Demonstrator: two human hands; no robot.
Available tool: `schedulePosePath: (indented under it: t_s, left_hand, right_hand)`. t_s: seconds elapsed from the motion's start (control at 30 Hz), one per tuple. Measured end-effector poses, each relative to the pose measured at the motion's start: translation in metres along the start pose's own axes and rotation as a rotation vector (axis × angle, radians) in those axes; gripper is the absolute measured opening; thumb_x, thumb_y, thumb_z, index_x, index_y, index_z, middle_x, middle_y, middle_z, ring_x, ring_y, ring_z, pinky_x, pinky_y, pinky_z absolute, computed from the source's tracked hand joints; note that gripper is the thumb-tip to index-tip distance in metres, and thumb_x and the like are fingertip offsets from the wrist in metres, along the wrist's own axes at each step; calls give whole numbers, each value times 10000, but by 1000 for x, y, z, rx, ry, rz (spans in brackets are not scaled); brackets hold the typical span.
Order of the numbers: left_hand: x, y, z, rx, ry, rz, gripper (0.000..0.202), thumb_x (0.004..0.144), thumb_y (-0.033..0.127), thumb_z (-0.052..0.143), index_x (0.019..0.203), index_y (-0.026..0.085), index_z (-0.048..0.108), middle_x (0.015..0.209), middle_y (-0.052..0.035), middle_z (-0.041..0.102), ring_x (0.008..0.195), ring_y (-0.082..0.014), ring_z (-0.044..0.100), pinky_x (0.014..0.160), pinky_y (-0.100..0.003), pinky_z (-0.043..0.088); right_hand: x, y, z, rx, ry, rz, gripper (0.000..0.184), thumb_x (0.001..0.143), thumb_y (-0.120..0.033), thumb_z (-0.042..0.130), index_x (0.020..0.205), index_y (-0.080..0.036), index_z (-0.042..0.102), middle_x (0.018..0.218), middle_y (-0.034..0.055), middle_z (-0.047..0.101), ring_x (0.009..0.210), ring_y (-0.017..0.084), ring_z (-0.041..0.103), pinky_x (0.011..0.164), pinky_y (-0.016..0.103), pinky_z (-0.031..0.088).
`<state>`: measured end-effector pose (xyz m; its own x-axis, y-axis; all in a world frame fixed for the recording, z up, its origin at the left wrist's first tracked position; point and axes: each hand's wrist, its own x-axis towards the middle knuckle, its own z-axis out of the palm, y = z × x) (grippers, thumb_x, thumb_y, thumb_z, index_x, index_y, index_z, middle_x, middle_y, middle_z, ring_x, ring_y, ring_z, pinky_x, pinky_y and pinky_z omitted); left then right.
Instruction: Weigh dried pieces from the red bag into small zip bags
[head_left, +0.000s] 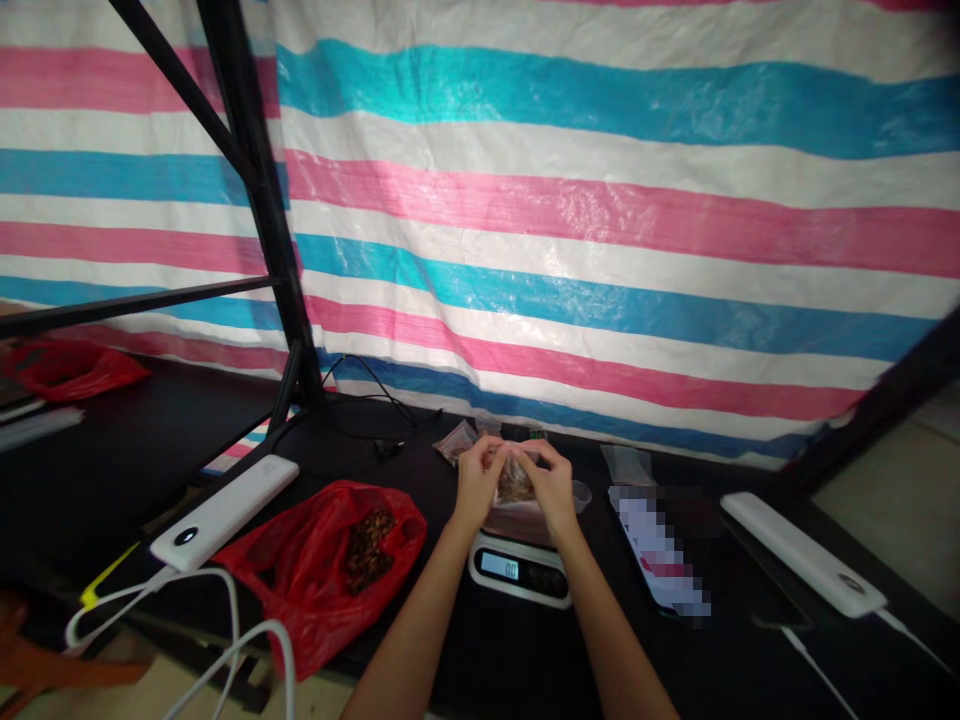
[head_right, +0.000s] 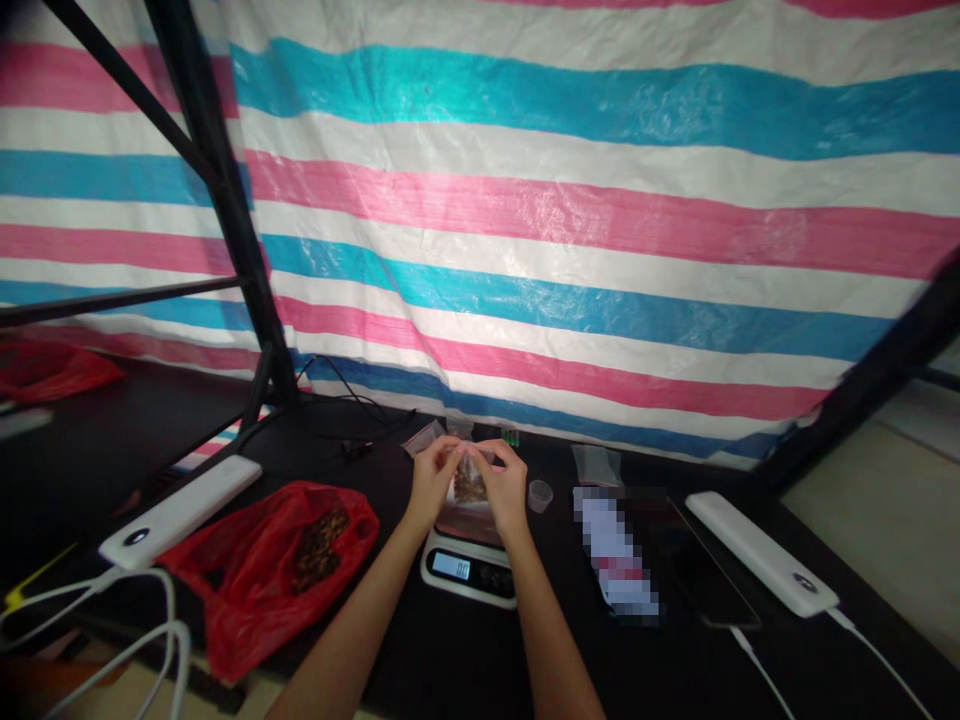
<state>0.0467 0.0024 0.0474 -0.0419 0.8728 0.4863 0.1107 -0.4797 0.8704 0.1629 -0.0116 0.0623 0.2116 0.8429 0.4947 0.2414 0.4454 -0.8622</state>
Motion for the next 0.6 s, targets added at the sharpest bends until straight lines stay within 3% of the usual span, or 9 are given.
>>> schedulePosePath:
  t_s: [0.3, 0.6]
  left_hand:
    - [-2, 5, -2, 65, 15, 16, 248, 818, 343, 483, 818, 148, 637, 739, -33, 652, 692, -152, 601, 646, -241, 443]
    - [-1, 6, -8, 101, 49, 21, 215, 818, 328, 486, 825, 163, 624, 719, -25, 648, 679, -153, 608, 631, -237, 452]
  right_hand:
    - [-1, 4, 2, -51, 35, 25, 203, 667, -370, 660, 676, -168, 669, 698, 40, 618, 703, 184, 578, 575, 267, 468]
    - [2, 5, -2, -5, 24, 60, 236, 697, -389, 609, 710, -163, 677, 728, 54, 664, 716, 199, 601, 603, 292, 484]
